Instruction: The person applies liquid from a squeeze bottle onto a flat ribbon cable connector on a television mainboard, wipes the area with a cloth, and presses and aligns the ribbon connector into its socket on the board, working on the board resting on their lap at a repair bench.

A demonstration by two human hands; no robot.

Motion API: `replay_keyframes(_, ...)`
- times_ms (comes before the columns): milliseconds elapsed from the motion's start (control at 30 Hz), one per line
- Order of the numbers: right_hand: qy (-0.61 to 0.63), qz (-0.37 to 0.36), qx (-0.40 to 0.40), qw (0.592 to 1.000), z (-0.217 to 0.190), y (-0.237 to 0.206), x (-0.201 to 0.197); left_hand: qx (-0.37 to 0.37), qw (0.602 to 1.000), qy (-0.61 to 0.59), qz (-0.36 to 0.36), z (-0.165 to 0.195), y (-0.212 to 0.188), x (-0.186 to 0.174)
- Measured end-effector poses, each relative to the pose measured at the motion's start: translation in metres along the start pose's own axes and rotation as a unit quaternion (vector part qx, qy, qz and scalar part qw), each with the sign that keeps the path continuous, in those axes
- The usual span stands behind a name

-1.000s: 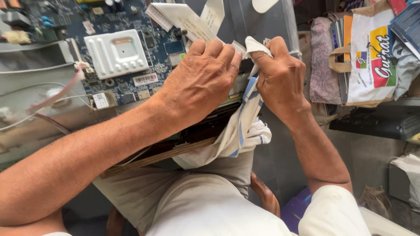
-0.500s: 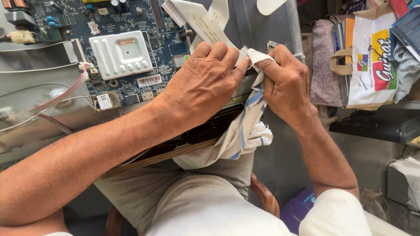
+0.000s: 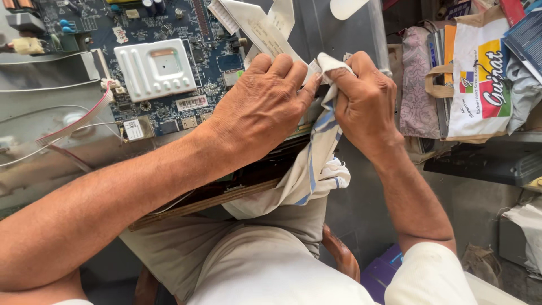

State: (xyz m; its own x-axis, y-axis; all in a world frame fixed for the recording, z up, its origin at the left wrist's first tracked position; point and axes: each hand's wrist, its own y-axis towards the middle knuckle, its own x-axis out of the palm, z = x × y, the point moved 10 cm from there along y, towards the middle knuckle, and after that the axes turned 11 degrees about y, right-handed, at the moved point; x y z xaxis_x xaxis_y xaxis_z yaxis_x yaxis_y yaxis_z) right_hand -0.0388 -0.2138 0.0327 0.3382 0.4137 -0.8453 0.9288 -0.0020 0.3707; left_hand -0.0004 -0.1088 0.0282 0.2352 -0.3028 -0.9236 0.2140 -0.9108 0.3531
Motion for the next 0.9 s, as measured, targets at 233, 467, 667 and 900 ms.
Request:
replay_keyframes(233,0.062,-0.017,0.000,0.998,0.003,-0.002,-0.001,-0.007,1.000,-0.001,0.017,0.000,0.000,-0.003)
replay_keyframes(467,0.026,0.032,0.004,0.999,0.007,0.001,-0.004,-0.003,1.000,0.000,0.009,-0.002,0.001,-0.003)
replay_keyframes(667,0.051,-0.015,-0.002,0.999,0.007,0.001,-0.001,-0.002,1.000,-0.004,0.009,0.001,0.001,-0.002)
replay_keyframes(900,0.065,0.022,0.015,0.998,0.007,0.002,-0.004,-0.003,1.000,0.003,0.011,-0.001,0.000,-0.004)
